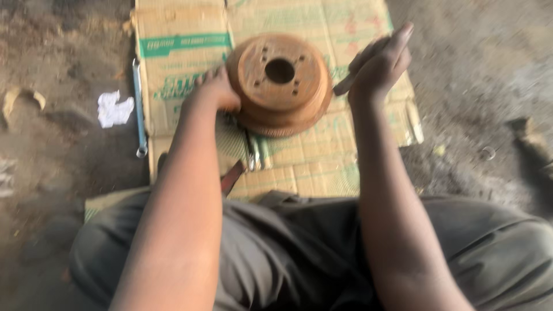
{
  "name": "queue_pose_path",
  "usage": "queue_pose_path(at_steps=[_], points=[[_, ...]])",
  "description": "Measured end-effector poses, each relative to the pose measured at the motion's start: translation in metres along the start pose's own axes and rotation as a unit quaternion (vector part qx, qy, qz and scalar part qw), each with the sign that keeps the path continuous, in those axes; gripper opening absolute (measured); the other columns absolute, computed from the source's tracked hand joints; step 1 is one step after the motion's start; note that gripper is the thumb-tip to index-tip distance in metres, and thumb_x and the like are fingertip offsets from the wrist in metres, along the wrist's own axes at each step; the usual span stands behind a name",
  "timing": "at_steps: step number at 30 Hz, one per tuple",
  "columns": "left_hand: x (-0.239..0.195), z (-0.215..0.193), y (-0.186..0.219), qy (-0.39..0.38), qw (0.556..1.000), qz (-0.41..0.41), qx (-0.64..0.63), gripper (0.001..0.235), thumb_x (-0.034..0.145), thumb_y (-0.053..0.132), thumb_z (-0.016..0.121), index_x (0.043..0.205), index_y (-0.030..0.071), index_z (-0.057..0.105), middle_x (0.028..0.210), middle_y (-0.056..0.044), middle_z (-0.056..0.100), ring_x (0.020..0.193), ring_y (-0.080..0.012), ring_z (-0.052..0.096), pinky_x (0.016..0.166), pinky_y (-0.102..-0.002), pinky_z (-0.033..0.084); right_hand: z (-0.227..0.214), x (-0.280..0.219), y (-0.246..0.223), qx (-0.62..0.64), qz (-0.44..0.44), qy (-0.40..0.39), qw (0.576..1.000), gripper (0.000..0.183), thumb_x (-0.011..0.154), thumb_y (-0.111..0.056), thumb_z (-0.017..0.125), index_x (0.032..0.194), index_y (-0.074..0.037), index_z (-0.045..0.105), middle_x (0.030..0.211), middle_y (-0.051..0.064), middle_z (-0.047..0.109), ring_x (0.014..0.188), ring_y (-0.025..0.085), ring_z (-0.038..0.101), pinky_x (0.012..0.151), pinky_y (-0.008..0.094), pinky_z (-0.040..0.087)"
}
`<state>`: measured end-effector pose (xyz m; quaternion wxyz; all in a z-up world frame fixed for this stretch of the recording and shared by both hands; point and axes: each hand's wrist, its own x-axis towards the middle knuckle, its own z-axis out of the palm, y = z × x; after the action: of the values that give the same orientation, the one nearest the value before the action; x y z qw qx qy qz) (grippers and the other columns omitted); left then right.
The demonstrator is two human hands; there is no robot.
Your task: The person scrubs a rusty metal drum with a wire brush, then wipes the surface with a cloth. They rotate the drum to clean different sides and continue scrubbing and wiping throughout the video.
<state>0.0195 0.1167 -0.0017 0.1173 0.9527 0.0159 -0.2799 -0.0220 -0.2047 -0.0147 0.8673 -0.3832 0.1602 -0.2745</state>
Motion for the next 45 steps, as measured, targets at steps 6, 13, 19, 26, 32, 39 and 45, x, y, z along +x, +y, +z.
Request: queue_pose_path(at_steps=[6,13,19,26,32,39,45], points=[[0.031,-0.011,0.005,0.033,0.998,0.050,-0.036,0.131,0.069,0.023,0.085,0.164,0.016,-0.005,0.171,-0.018,-0.004,0.156,-0.0388,0.003,0.124,-0.054,0.021,-0.005,-0.006,0.020,0.029,-0.084,-0.067,0.994,0.043,0.123,-0.021,0.037,0.101,0.012,0.055,0.080,0.024,0.054,0.071,0.038,0.054,0.065,0.055,0.046],[0.041,-0.003,-0.007,0.019,0.999,0.024,-0.027,0.121,0.069,0.027,0.088,0.161,0.011,0.011,0.168,-0.022,0.006,0.153,-0.0423,0.016,0.119,-0.054,0.030,-0.014,0.028,0.029,-0.013,-0.181,-0.213,0.960,0.041,0.119,-0.023,0.040,0.089,-0.003,0.059,0.079,0.015,0.062,0.072,0.025,0.059,0.065,0.042,0.047],[0.067,-0.005,-0.027,0.004,0.996,0.048,-0.081,0.073,0.079,0.023,0.064,0.150,0.008,0.056,0.153,-0.023,0.059,0.142,-0.0399,0.057,0.116,-0.050,0.047,-0.008,-0.013,0.022,-0.093,-0.053,-0.021,0.994,0.034,0.107,-0.033,0.046,0.079,-0.012,0.045,0.066,0.006,0.044,0.060,0.021,0.042,0.055,0.036,0.038],[-0.023,-0.049,0.053,0.046,0.970,0.187,-0.149,0.060,0.096,0.055,0.045,0.140,0.016,0.056,0.148,-0.011,0.053,0.137,-0.0286,0.049,0.114,-0.052,0.038,0.010,-0.021,-0.004,-0.153,0.029,0.019,0.988,0.026,0.083,-0.002,0.049,0.104,-0.013,0.040,0.096,0.008,0.051,0.080,0.016,0.055,0.065,0.030,0.054],[-0.066,-0.005,0.123,0.253,0.884,0.282,0.275,0.094,0.075,0.080,0.061,0.136,0.009,0.055,0.138,-0.013,0.056,0.128,-0.0304,0.054,0.107,-0.051,0.041,0.062,-0.037,-0.083,-0.250,0.043,-0.143,0.957,0.028,0.096,0.000,0.062,0.113,-0.005,0.040,0.112,0.017,0.059,0.097,0.024,0.071,0.085,0.037,0.061],[-0.041,0.028,0.119,0.198,0.924,0.263,0.193,0.108,0.084,0.078,0.054,0.157,0.002,0.029,0.111,-0.016,0.072,0.105,-0.0280,0.069,0.110,-0.048,0.037,0.041,-0.072,-0.162,-0.439,-0.070,-0.273,0.853,0.018,0.106,-0.003,0.059,0.117,0.000,0.045,0.108,0.021,0.071,0.090,0.027,0.075,0.078,0.031,0.054],[-0.032,0.049,0.111,0.268,0.906,0.287,0.160,0.105,0.090,0.080,0.049,0.150,-0.004,0.031,0.099,-0.018,0.074,0.096,-0.0300,0.070,0.114,-0.053,0.031,0.053,-0.067,-0.139,-0.538,-0.005,-0.151,0.829,0.015,0.102,-0.009,0.050,0.116,-0.005,0.050,0.102,0.013,0.072,0.075,0.018,0.071,0.059,0.034,0.056]])
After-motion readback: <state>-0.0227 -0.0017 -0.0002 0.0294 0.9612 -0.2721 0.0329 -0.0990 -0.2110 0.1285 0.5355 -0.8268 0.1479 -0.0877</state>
